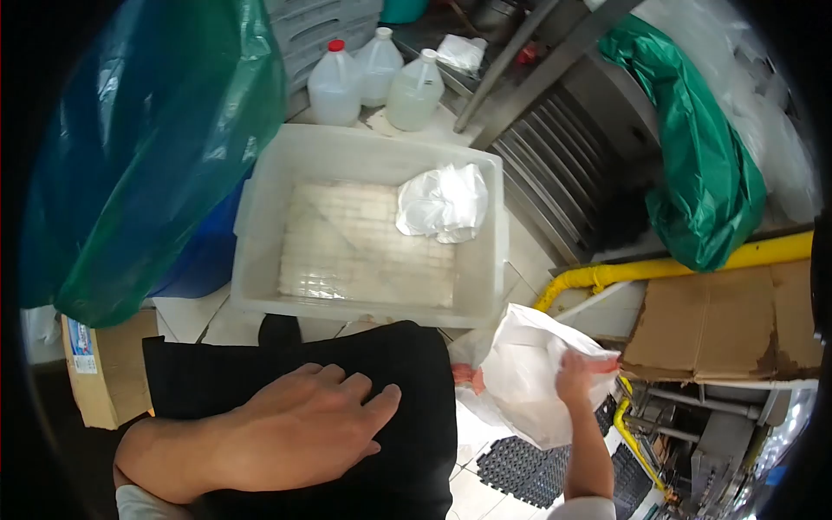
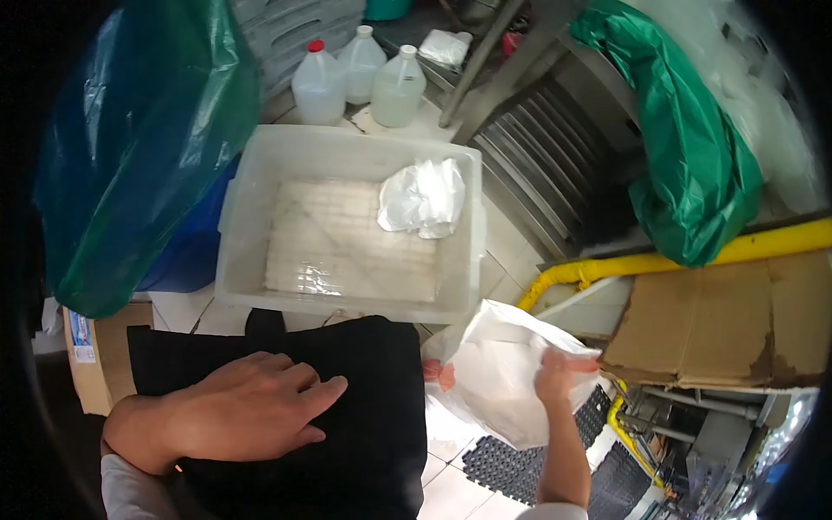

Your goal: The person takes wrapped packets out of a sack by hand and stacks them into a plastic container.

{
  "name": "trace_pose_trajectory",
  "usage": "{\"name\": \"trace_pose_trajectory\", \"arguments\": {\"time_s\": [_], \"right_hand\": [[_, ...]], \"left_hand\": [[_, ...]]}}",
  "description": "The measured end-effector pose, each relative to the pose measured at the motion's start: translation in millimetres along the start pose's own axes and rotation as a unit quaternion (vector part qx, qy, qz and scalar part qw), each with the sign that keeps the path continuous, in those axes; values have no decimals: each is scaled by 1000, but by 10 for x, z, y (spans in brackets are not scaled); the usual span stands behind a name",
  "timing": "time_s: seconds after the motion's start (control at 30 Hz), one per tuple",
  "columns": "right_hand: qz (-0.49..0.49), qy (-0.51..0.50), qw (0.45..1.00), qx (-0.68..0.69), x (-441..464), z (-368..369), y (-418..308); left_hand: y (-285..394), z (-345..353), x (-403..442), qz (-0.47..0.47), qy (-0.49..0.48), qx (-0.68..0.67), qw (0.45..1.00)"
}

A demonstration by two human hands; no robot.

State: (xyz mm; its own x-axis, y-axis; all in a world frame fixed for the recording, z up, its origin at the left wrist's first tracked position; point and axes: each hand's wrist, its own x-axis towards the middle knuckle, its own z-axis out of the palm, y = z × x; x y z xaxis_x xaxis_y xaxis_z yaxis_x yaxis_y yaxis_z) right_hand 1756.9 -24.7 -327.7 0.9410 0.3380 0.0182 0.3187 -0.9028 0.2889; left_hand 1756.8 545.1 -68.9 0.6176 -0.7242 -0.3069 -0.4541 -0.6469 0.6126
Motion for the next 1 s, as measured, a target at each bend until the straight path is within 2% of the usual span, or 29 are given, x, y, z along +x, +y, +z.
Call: {"name": "trace_pose_trajectory", "arguments": {"time_s": [0.07, 0.13, 0.17, 0.2, 0.23, 0.33, 0.4, 0.43, 0.5, 0.67, 0.73, 0.77, 0.83, 0.87, 1.0], "right_hand": [[171, -150, 961, 160, 392, -924, -70], [199, -127, 944, 231, 645, -1680, -177], [201, -65, 933, 291, 670, -1795, -163], [184, -55, 910, 367, 838, -2073, -241], [229, -69, 868, 434, 1029, -2380, -428], [172, -51, 842, 510, 1607, -2772, -838], [115, -34, 824, 554, 2023, -2633, -1075], [67, -20, 819, 570, 2267, -2422, -1219], [30, -27, 817, 575, 2763, -2012, -1589], [43, -17, 833, 551, 3778, -879, -2578], [82, 58, 848, 521, 4052, -390, -2784], [74, 53, 846, 525, 4112, -265, -2868], [152, 38, 876, 456, 4164, -52, -2952], [151, 47, 896, 414, 4137, 49, -2972], [169, 67, 897, 402, 4232, 209, -2884]], "left_hand": [[-33, -19, -26, -10, 3, 6, 1000], [-62, -46, -48, -1, -31, -13, 999], [-69, -40, -49, -11, -28, -13, 999], [-72, -27, -42, 6, -40, -30, 999], [-74, -20, -41, 24, -52, -47, 997], [-73, -7, -71, 22, -27, -31, 999], [-95, 19, -110, 17, 5, -18, 1000], [-102, 30, -136, 15, 33, -5, 999], [-78, 54, -166, 8, 42, 6, 999], [15, 7, -246, 3, 33, 3, 999], [79, 56, -363, -30, 65, -24, 997], [98, 82, -404, -51, 94, -48, 993], [93, 103, -444, -57, 106, -49, 992], [85, 104, -454, -54, 115, -48, 991], [101, 92, -477, -57, 107, -71, 990]]}}
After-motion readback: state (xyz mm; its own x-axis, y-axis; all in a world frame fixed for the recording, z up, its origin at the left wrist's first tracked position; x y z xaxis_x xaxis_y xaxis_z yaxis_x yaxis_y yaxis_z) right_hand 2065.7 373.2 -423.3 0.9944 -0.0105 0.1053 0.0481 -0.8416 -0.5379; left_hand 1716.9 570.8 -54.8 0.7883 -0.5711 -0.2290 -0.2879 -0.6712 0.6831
